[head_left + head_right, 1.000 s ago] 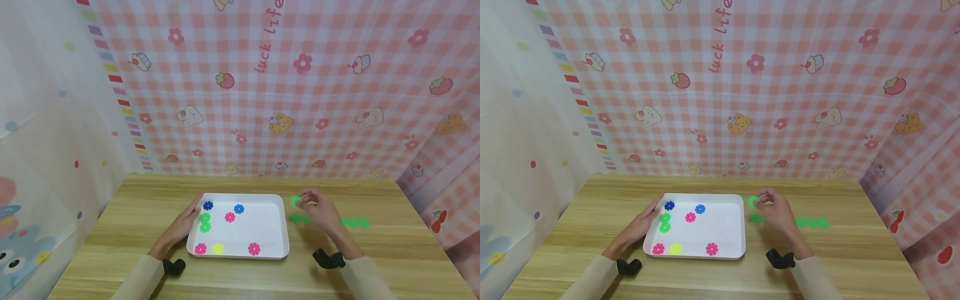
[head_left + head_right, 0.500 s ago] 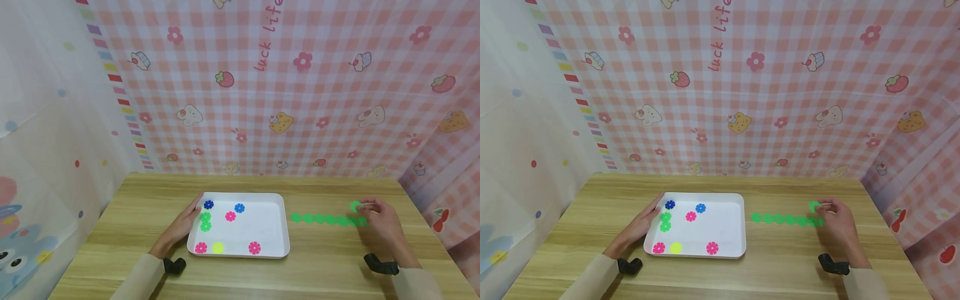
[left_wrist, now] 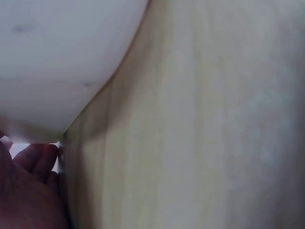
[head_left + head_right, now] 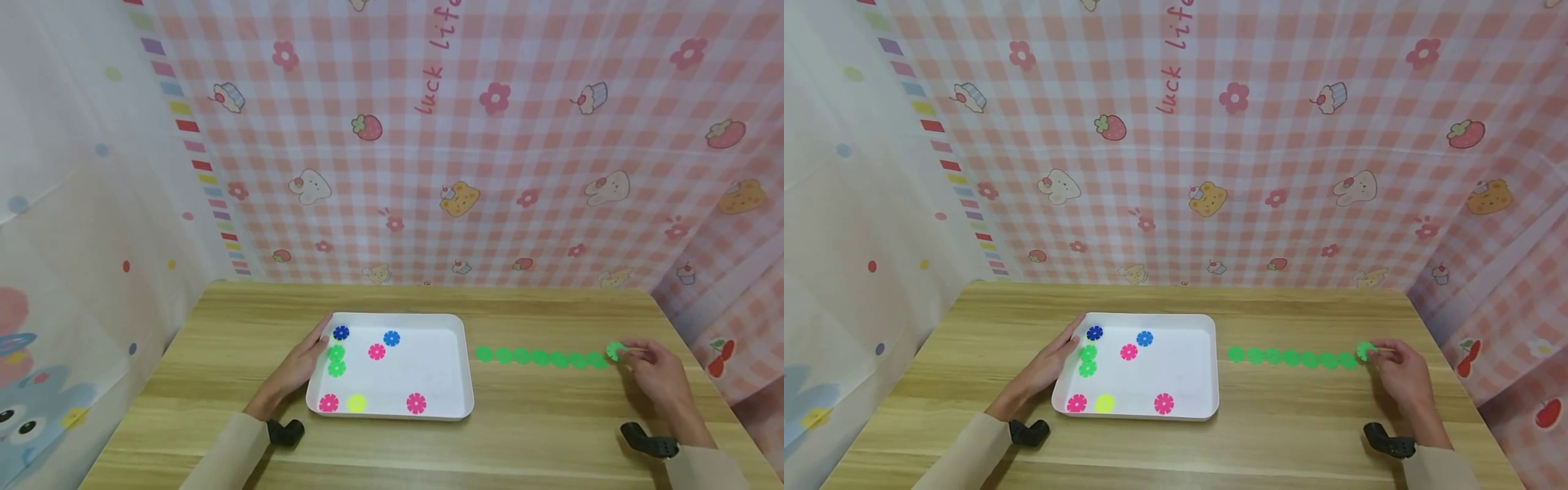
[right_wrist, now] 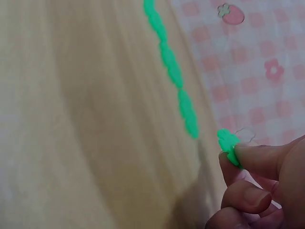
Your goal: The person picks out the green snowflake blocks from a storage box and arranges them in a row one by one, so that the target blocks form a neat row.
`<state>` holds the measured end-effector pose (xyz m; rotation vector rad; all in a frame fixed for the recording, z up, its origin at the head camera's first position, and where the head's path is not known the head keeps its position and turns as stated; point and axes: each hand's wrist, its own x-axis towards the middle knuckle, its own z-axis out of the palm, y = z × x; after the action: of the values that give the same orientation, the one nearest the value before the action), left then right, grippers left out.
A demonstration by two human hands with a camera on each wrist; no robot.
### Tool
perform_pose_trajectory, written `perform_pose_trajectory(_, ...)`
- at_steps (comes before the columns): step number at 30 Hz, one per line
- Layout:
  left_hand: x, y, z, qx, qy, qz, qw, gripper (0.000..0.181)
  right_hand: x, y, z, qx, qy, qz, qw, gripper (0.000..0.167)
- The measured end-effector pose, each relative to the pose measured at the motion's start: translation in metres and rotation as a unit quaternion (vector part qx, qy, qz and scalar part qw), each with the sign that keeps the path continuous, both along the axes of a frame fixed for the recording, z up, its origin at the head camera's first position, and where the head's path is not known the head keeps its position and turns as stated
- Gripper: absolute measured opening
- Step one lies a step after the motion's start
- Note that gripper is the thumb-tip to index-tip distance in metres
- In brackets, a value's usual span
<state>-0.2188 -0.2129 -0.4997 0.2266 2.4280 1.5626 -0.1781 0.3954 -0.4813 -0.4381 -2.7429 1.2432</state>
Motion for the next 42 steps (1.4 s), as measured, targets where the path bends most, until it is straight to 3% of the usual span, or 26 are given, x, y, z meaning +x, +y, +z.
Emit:
perform_pose_trajectory(4, 0.0, 0.0, 0.001, 0.0, 0.004, -0.003, 1.0, 0.053, 0.0, 0.003, -0.008, -0.013, -0.014, -0.029, 0.9994, 0.048)
perform_pose_trajectory(10, 0.0, -0.001, 0.001, -0.002, 0.008, -0.01, 0.9999, 0.053, 0.001, 0.007, -0.015, -0.02, -0.026, -0.035, 0.9988, 0.046)
perform_pose_trajectory(21, -0.001, -0.002, 0.0, 0.003, 0.005, -0.005, 1.0, 0.053, -0.001, 0.003, -0.02, -0.018, -0.001, -0.048, 0.9987, 0.042)
perform_pose_trajectory(28, -0.001, -0.003, 0.001, 0.003, 0.002, -0.003, 1.0, 0.053, -0.004, 0.001, -0.02, -0.003, -0.003, -0.078, 0.9969, 0.037)
perform_pose_trajectory(42, 0.001, 0.0, -0.001, 0.011, 0.004, 0.006, 0.9999, 0.053, -0.003, -0.002, -0.016, -0.011, -0.006, -0.084, 0.9964, 0.039)
